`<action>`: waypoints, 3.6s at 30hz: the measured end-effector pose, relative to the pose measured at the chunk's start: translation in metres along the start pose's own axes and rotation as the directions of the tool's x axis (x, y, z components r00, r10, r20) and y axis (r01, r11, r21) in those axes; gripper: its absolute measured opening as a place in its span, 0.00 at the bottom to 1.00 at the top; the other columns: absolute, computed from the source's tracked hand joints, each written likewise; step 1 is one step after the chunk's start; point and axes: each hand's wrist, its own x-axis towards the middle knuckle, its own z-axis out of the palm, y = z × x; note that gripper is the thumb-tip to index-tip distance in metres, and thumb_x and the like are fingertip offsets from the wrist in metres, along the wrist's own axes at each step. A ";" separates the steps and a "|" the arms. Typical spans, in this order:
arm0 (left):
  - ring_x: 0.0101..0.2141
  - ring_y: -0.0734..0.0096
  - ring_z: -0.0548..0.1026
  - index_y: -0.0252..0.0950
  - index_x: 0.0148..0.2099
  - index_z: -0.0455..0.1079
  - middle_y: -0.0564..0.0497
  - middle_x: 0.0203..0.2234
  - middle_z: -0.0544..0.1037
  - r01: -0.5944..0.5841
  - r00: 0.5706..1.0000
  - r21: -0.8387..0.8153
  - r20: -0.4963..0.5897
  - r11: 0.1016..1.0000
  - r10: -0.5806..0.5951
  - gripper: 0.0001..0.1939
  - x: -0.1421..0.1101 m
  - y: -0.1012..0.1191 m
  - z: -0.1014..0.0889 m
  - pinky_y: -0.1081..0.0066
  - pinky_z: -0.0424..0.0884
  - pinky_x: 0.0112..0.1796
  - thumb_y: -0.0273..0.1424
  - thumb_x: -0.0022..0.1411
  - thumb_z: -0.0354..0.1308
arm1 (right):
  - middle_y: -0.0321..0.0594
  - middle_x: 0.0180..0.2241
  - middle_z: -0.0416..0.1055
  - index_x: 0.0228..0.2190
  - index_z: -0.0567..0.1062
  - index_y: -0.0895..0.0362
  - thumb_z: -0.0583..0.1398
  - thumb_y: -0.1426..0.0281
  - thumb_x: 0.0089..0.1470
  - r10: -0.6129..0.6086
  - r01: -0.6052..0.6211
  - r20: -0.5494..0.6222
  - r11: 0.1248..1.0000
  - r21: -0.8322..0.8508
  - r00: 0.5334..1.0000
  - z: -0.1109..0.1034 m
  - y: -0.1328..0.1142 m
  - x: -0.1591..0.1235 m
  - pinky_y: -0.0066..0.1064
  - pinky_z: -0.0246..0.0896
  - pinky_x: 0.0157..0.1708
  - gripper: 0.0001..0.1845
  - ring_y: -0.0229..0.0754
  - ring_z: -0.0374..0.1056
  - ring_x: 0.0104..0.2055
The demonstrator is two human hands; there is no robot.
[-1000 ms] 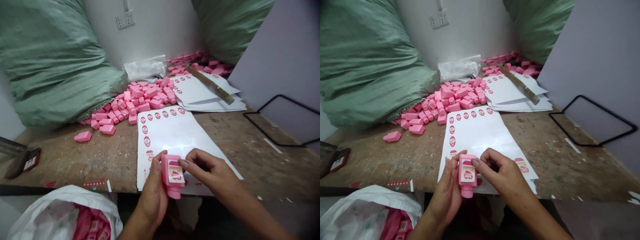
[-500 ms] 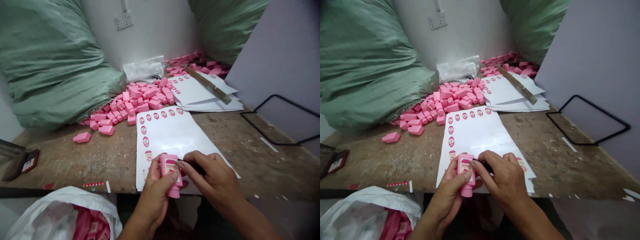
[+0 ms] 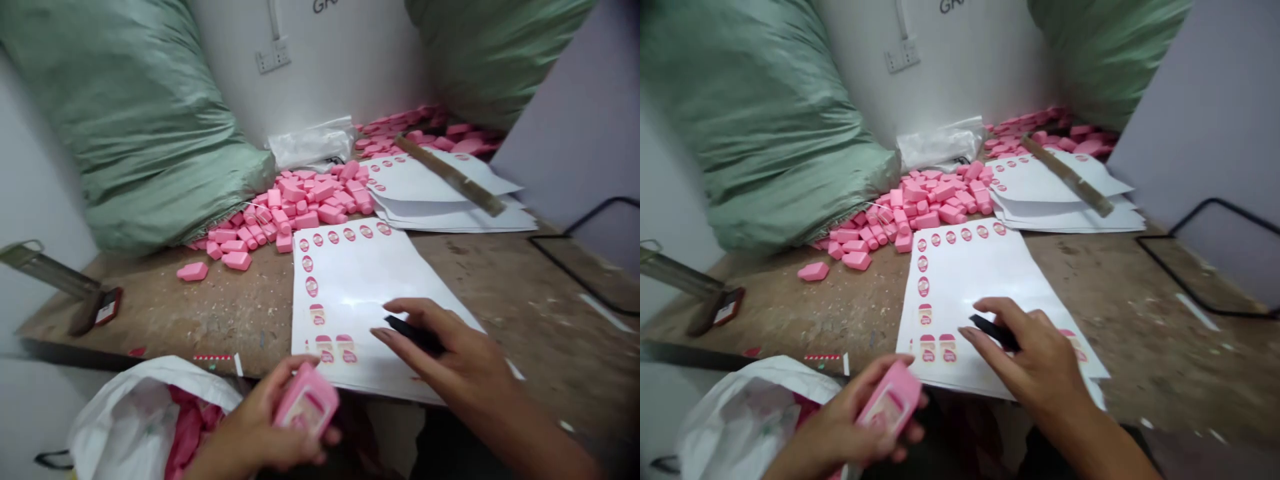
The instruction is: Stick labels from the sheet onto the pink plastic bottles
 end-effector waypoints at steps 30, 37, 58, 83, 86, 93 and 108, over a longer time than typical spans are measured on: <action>0.46 0.64 0.73 0.41 0.58 0.52 0.44 0.51 0.70 -0.336 0.670 0.466 -0.492 0.818 0.556 0.26 0.115 0.058 -0.089 0.63 0.72 0.42 0.37 0.59 0.52 | 0.35 0.25 0.76 0.34 0.72 0.50 0.50 0.64 0.59 -0.061 0.139 0.290 0.957 -0.254 0.955 0.025 0.005 -0.003 0.32 0.54 0.25 0.11 0.43 0.68 0.23; 0.40 0.66 0.76 0.38 0.47 0.67 0.45 0.45 0.75 -0.207 0.967 -0.718 -0.044 0.665 0.253 0.16 0.089 0.030 0.006 0.65 0.75 0.38 0.30 0.55 0.61 | 0.34 0.23 0.75 0.32 0.72 0.51 0.49 0.66 0.59 -0.090 0.181 0.295 0.937 -0.299 0.951 0.020 0.002 -0.004 0.33 0.52 0.26 0.12 0.42 0.66 0.22; 0.49 0.61 0.74 0.35 0.56 0.62 0.41 0.44 0.77 -0.227 0.974 -0.719 -0.184 0.656 0.135 0.24 0.105 0.020 0.039 0.64 0.69 0.48 0.26 0.58 0.61 | 0.33 0.18 0.71 0.28 0.71 0.54 0.50 0.70 0.59 -0.238 0.319 0.244 0.866 -0.384 0.940 0.024 0.001 -0.007 0.32 0.45 0.25 0.13 0.40 0.60 0.18; 0.46 0.63 0.75 0.32 0.45 0.67 0.41 0.40 0.78 -0.251 0.967 -0.712 -0.215 0.655 0.137 0.14 0.107 0.019 0.039 0.64 0.71 0.47 0.25 0.55 0.62 | 0.34 0.20 0.72 0.27 0.70 0.54 0.50 0.71 0.59 -0.271 0.337 0.209 0.844 -0.418 0.939 0.028 0.003 -0.006 0.31 0.45 0.24 0.12 0.41 0.60 0.18; 0.46 0.62 0.75 0.32 0.46 0.67 0.41 0.40 0.78 -0.243 0.969 -0.719 -0.213 0.651 0.126 0.15 0.107 0.020 0.039 0.64 0.71 0.47 0.26 0.55 0.62 | 0.33 0.22 0.74 0.29 0.71 0.52 0.52 0.69 0.59 -0.160 0.257 0.298 0.912 -0.320 0.941 0.026 0.008 -0.003 0.30 0.47 0.24 0.09 0.41 0.64 0.21; 0.47 0.62 0.75 0.35 0.53 0.66 0.43 0.41 0.78 -0.211 0.976 -0.770 -0.204 0.602 0.081 0.20 0.106 0.020 0.037 0.62 0.71 0.48 0.29 0.58 0.61 | 0.33 0.23 0.75 0.30 0.70 0.53 0.51 0.69 0.59 -0.182 0.277 0.276 0.891 -0.360 0.944 0.023 0.009 -0.004 0.32 0.49 0.26 0.09 0.43 0.64 0.21; 0.43 0.63 0.77 0.33 0.49 0.68 0.43 0.37 0.79 -0.260 0.959 -0.725 -0.274 0.638 0.079 0.17 0.105 0.022 0.041 0.62 0.72 0.48 0.29 0.57 0.61 | 0.32 0.19 0.66 0.22 0.63 0.53 0.54 0.56 0.57 0.101 -0.082 0.315 0.994 -0.075 0.944 0.017 0.011 0.008 0.28 0.50 0.23 0.18 0.39 0.62 0.22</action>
